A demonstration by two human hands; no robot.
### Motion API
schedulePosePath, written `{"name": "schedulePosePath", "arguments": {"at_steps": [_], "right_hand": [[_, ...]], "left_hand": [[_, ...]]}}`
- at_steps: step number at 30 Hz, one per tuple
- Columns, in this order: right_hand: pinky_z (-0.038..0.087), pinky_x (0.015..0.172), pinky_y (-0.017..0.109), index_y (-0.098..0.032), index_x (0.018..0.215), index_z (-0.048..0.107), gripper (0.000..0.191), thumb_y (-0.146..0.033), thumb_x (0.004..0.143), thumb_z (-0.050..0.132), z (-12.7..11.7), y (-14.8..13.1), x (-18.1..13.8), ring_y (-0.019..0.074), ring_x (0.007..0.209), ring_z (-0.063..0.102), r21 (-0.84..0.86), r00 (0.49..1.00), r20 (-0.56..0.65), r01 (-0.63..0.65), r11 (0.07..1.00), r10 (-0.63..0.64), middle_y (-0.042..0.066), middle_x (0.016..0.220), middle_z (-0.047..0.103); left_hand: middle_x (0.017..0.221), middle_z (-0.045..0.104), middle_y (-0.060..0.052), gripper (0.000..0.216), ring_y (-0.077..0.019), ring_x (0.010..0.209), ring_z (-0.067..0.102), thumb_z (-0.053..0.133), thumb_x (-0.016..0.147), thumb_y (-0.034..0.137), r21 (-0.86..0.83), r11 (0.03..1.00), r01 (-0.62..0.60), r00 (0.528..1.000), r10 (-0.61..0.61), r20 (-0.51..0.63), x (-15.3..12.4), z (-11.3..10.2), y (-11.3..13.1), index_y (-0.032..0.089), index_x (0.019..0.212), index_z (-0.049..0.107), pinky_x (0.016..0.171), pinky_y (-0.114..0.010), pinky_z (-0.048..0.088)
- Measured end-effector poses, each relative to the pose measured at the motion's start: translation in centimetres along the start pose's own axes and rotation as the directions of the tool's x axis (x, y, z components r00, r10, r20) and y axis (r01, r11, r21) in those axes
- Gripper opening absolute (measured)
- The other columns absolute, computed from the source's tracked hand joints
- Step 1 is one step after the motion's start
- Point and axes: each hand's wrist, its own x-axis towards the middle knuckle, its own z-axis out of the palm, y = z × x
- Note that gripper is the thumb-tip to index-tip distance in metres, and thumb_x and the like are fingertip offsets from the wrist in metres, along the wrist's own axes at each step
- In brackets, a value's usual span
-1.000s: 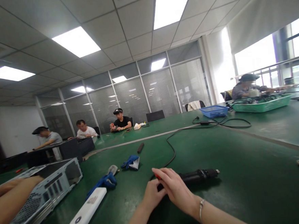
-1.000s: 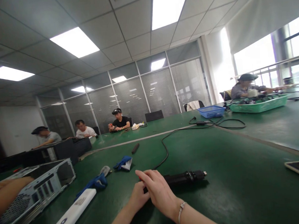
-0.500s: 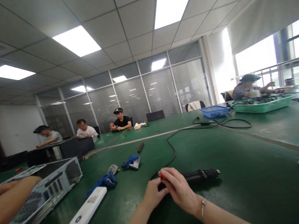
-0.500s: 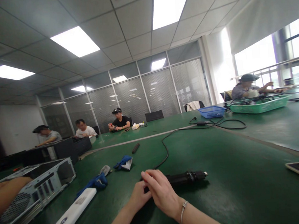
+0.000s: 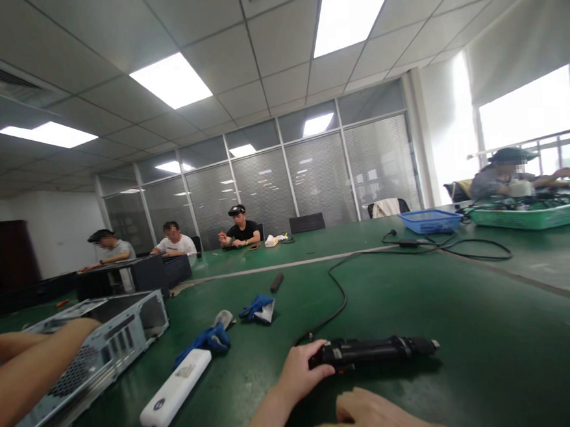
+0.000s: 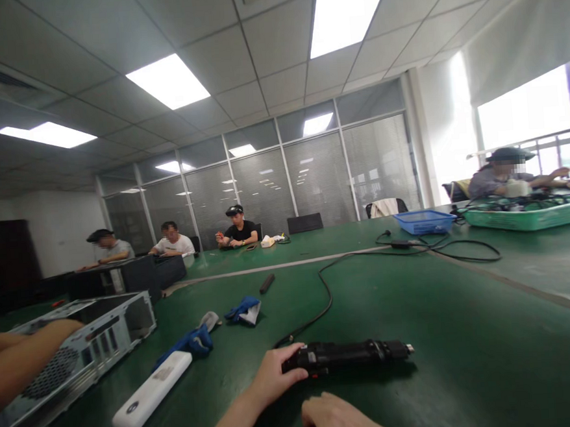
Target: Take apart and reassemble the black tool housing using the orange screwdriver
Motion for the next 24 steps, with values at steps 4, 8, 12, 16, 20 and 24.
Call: {"name": "schedulePosePath", "arguments": {"at_steps": [4,8,12,16,20,24], "right_hand": [[0.046,0.083,0.028,-0.030,0.133,0.050,0.047,-0.032,0.087,0.060,-0.6,-0.1,-0.9,0.0188,0.092,0.058,0.067,0.998,0.004,-0.068,0.995,0.068,0.005,0.106,0.060],[0.044,0.094,0.039,-0.032,0.135,0.047,0.051,-0.035,0.086,0.060,-3.0,2.1,-1.6,0.0232,0.105,0.055,0.169,0.985,-0.112,-0.110,0.979,0.130,0.006,0.116,0.059],[0.039,0.099,0.049,-0.035,0.133,0.050,0.047,-0.035,0.087,0.059,-4.1,7.4,-4.3,0.0267,0.109,0.054,0.069,0.948,-0.163,-0.264,0.962,0.272,0.006,0.118,0.060],[0.043,0.095,0.048,-0.034,0.136,0.048,0.046,-0.040,0.090,0.052,-3.3,11.9,-8.3,0.0272,0.107,0.057,0.072,0.892,-0.041,-0.447,0.892,0.450,0.007,0.117,0.061],[0.044,0.095,0.040,-0.032,0.134,0.050,0.045,-0.047,0.091,0.048,-2.6,13.5,-10.2,0.0254,0.108,0.057,0.133,0.860,-0.038,-0.500,0.856,0.509,0.006,0.121,0.059],[0.046,0.090,0.036,-0.027,0.126,0.058,0.044,-0.049,0.089,0.047,-2.7,16.5,-11.7,0.0247,0.101,0.060,0.122,0.792,-0.087,-0.593,0.796,0.604,0.008,0.117,0.061]], "left_hand": [[0.115,0.070,-0.004,0.050,-0.0246,0.105,0.063,0.071,0.075,0.036,0.004,1.000,0.005,1.000,-0.005,0.004,0.1,0.1,-0.2,0.020,0.122,0.063,0.094,-0.029,0.045],[0.120,0.068,-0.004,0.048,-0.0248,0.109,0.061,0.068,0.078,0.037,0.011,1.000,0.003,1.000,-0.003,0.005,0.2,0.3,-0.3,0.020,0.123,0.062,0.097,-0.030,0.044],[0.120,0.067,-0.005,0.049,-0.0259,0.109,0.061,0.069,0.077,0.035,0.087,0.996,0.030,1.000,-0.030,-0.003,0.1,0.2,0.0,0.023,0.124,0.061,0.098,-0.033,0.044],[0.112,0.070,-0.008,0.051,-0.0254,0.101,0.063,0.070,0.076,0.037,0.161,0.985,0.067,0.997,-0.063,-0.032,-0.1,0.0,0.0,0.022,0.124,0.062,0.093,-0.035,0.046],[0.117,0.067,-0.009,0.050,-0.0261,0.107,0.061,0.072,0.075,0.035,0.165,0.985,0.049,0.992,-0.028,-0.126,-0.1,-0.3,-0.2,0.023,0.123,0.063,0.097,-0.037,0.045],[0.123,0.064,-0.010,0.046,-0.0262,0.115,0.057,0.067,0.079,0.032,0.172,0.985,0.020,0.970,0.023,-0.241,-0.1,-0.6,-0.9,0.022,0.123,0.063,0.103,-0.039,0.042]]}}
